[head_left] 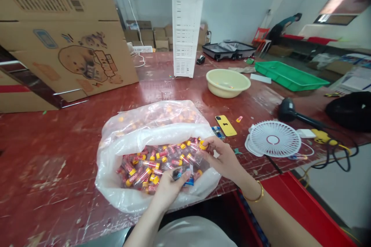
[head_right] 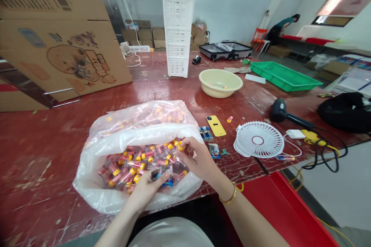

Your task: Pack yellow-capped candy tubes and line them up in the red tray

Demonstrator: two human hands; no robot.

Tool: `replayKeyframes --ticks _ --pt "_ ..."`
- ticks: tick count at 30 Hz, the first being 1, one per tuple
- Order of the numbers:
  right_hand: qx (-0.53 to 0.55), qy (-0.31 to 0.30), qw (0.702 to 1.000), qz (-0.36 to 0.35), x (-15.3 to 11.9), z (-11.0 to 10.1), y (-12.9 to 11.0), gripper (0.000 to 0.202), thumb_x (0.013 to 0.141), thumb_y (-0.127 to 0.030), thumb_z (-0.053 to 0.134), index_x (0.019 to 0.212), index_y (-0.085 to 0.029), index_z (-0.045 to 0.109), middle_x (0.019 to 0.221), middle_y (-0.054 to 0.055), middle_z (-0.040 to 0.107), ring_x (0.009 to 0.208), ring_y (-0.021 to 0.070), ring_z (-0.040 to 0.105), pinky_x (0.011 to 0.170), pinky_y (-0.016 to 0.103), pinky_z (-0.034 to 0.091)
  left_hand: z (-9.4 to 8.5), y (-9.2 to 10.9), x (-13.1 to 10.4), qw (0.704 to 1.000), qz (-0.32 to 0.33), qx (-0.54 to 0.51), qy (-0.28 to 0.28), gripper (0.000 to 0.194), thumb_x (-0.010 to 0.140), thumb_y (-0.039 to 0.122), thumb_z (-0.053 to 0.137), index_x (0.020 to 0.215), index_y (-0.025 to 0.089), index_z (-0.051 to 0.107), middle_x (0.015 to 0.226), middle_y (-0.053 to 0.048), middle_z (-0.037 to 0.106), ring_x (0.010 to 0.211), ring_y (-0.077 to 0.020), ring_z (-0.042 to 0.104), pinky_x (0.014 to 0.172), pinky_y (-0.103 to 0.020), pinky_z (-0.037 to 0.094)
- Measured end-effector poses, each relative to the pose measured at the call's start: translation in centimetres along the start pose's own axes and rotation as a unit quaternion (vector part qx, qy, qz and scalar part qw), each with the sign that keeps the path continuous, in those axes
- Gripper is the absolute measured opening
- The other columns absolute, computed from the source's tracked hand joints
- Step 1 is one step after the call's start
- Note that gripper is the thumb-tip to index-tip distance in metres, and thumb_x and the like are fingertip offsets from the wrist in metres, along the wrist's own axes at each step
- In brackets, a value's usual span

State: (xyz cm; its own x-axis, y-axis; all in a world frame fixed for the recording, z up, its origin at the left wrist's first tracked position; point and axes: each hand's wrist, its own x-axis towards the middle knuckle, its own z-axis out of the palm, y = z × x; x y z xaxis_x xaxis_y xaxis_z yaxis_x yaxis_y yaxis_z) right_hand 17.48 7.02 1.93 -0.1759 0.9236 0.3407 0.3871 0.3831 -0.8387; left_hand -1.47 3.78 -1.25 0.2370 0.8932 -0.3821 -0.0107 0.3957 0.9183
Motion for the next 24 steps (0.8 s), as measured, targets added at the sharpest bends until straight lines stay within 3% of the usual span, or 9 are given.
replayKeyframes --ticks 10,16,20,22,24 --pt "-0.032 -0.035 0.995 -0.088 -0.3 -0.2 -0.8 0.010 0.085 -0.021 0.058 0.092 -0.022 0.051 0.083 0.001 0.059 0.069 0.0125 0.053 0.066 0.025 0.046 -0.4 -0.7 0.8 0.998 0.028 0.055 -0.004 0.027 0.060 0.037 0.079 0.060 0.015 0.062 0.055 0.002 0.059 0.052 -0.0128 0.048 0.052 -0.024 0.037" --pt "0.002 -0.036 0.999 -0.032 0.2 0.7 -0.4 0.010 0.083 -0.023 0.060 0.088 -0.021 0.052 0.079 0.000 0.058 0.068 0.0122 0.054 0.065 0.024 0.046 -0.3 -0.9 0.8 0.997 0.051 0.050 0.003 0.033 0.057 0.034 0.081 0.055 0.017 0.053 0.050 0.007 0.043 0.050 -0.0097 0.036 0.051 -0.022 0.027" --pt "0.055 0.027 0.998 0.020 0.2 1.2 0.6 0.012 0.083 -0.027 0.062 0.082 -0.021 0.052 0.070 -0.002 0.055 0.062 0.0108 0.052 0.058 0.022 0.045 -0.1 -1.2 0.9 0.998 0.036 0.052 0.011 0.033 0.056 0.037 0.080 0.056 0.017 0.054 0.050 0.008 0.041 0.050 -0.0101 0.036 0.051 -0.022 0.027" --pt "0.033 0.055 0.998 0.018 0.0 1.1 0.8 0.011 0.082 -0.026 0.062 0.083 -0.021 0.053 0.071 -0.002 0.055 0.061 0.0106 0.051 0.059 0.022 0.045 -0.1 -1.2 0.9 0.998 0.034 0.055 0.016 0.033 0.055 0.036 0.080 0.055 0.017 0.053 0.050 0.008 0.040 0.050 -0.0099 0.035 0.051 -0.022 0.026" --pt "0.000 0.043 0.999 0.000 -0.2 0.9 0.5 0.010 0.082 -0.025 0.062 0.085 -0.021 0.053 0.075 -0.001 0.057 0.063 0.0110 0.051 0.061 0.023 0.045 -0.1 -1.3 1.0 0.998 0.032 0.058 0.019 0.034 0.054 0.036 0.081 0.054 0.017 0.053 0.050 0.008 0.040 0.051 -0.0097 0.034 0.051 -0.022 0.026"
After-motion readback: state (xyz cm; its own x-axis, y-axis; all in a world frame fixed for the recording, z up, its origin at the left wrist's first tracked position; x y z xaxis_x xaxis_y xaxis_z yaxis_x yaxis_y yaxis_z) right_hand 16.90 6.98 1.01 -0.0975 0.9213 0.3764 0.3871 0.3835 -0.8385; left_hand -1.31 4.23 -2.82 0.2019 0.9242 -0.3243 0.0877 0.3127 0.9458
